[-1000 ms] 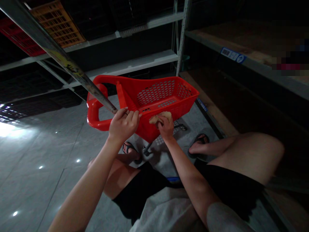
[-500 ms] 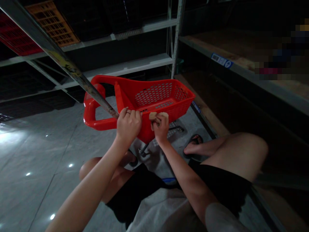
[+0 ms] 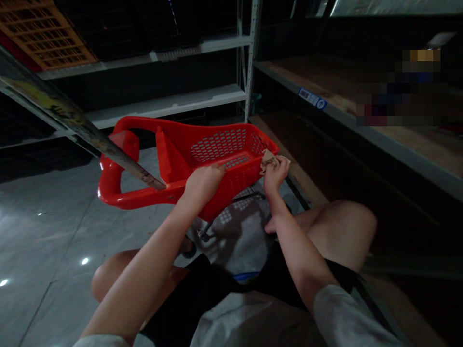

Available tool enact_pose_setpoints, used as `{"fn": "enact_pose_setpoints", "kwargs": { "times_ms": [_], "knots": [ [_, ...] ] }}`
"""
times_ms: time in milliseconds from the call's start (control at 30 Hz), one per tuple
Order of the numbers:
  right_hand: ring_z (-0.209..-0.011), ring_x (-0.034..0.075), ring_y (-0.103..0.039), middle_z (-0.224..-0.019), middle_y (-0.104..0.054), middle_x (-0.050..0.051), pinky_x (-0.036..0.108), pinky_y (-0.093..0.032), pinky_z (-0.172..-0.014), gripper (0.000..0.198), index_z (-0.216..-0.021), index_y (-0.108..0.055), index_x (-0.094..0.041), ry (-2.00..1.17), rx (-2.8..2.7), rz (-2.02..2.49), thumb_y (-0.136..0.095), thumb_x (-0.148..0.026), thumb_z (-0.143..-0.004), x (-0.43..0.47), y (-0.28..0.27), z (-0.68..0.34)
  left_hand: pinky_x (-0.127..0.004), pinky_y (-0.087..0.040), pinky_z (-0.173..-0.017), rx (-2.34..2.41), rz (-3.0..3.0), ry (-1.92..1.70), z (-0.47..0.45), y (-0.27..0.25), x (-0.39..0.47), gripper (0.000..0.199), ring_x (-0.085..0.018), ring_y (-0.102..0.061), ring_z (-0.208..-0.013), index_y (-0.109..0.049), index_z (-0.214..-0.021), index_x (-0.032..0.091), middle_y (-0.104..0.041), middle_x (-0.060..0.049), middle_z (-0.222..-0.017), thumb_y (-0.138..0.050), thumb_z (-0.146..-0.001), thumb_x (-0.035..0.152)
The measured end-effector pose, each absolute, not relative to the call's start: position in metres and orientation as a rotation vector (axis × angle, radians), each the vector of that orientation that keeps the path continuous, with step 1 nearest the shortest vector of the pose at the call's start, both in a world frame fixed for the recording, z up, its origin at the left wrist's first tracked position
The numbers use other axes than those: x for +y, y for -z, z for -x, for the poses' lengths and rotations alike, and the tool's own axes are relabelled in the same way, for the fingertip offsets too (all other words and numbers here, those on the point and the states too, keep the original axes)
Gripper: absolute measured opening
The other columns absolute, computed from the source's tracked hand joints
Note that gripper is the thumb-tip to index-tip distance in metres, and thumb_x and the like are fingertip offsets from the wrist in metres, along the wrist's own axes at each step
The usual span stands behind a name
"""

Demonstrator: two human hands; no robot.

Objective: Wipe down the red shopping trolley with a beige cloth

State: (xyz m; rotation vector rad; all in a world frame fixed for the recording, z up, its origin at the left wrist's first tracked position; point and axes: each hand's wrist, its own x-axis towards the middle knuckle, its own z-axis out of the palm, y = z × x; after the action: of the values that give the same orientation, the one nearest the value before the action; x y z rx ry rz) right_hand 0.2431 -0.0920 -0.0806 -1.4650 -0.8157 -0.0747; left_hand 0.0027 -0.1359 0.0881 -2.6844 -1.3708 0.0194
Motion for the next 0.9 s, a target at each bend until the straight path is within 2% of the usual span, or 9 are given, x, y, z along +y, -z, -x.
{"fn": "enact_pose_setpoints", "kwargs": {
  "times_ms": [300,500,667,767,900],
  "knots": [
    [-0.103,0.022,-0.061,-0.105,-0.066,0.007,0.039,-0.051,-0.098,0.024,-0.106,-0.064,-0.024,-0.135,-1.187,1.307,-0.059,-0.02,-0.083,-0.141,0.106,-0.141,-0.034,-0.06,-0.067,-1.376,2.588,-0.093,-0.005,-0.085,-0.144,0.032,-0.029,-0.079,-0.087,-0.07,-0.121,0.019,-0.078,-0.012,-0.109,-0.047,-0.099,0.012],
    [-0.101,0.021,-0.06,-0.103,-0.063,0.006,0.039,-0.049,-0.097,0.017,-0.093,-0.058,-0.022,0.016,-0.879,1.419,-0.055,-0.017,-0.077,-0.102,0.101,-0.225,-0.032,-0.059,-0.067,-1.328,2.575,-0.038,0.002,-0.079,-0.141,0.034,-0.026,-0.078,-0.087,-0.07,-0.121,0.022,-0.078,-0.01,-0.112,-0.049,-0.097,0.011],
    [-0.099,0.022,-0.058,-0.098,-0.06,0.006,0.041,-0.047,-0.098,0.022,-0.089,-0.052,-0.022,-0.002,-0.748,1.516,-0.053,-0.012,-0.069,-0.058,0.091,-0.303,-0.034,-0.059,-0.063,-1.296,2.562,-0.002,0.001,-0.078,-0.14,0.034,-0.027,-0.078,-0.082,-0.071,-0.119,0.02,-0.079,-0.011,-0.107,-0.048,-0.096,0.01],
    [-0.101,0.022,-0.057,-0.1,-0.058,0.005,0.041,-0.046,-0.1,0.024,-0.09,-0.049,-0.023,-0.006,-0.722,1.521,-0.052,-0.011,-0.07,-0.059,0.099,-0.288,-0.036,-0.059,-0.061,-1.306,2.558,-0.013,-0.002,-0.078,-0.14,0.034,-0.029,-0.078,-0.08,-0.071,-0.118,0.019,-0.079,-0.012,-0.105,-0.048,-0.096,0.01],
    [-0.103,0.018,-0.056,-0.108,-0.056,0.005,0.035,-0.049,-0.096,0.021,-0.094,-0.046,-0.024,-0.116,-0.822,1.415,-0.053,-0.016,-0.077,-0.093,0.124,-0.209,-0.036,-0.058,-0.063,-1.319,2.549,-0.016,-0.004,-0.079,-0.139,0.033,-0.03,-0.078,-0.083,-0.071,-0.119,0.019,-0.079,-0.012,-0.107,-0.047,-0.097,0.011]
  ]
}}
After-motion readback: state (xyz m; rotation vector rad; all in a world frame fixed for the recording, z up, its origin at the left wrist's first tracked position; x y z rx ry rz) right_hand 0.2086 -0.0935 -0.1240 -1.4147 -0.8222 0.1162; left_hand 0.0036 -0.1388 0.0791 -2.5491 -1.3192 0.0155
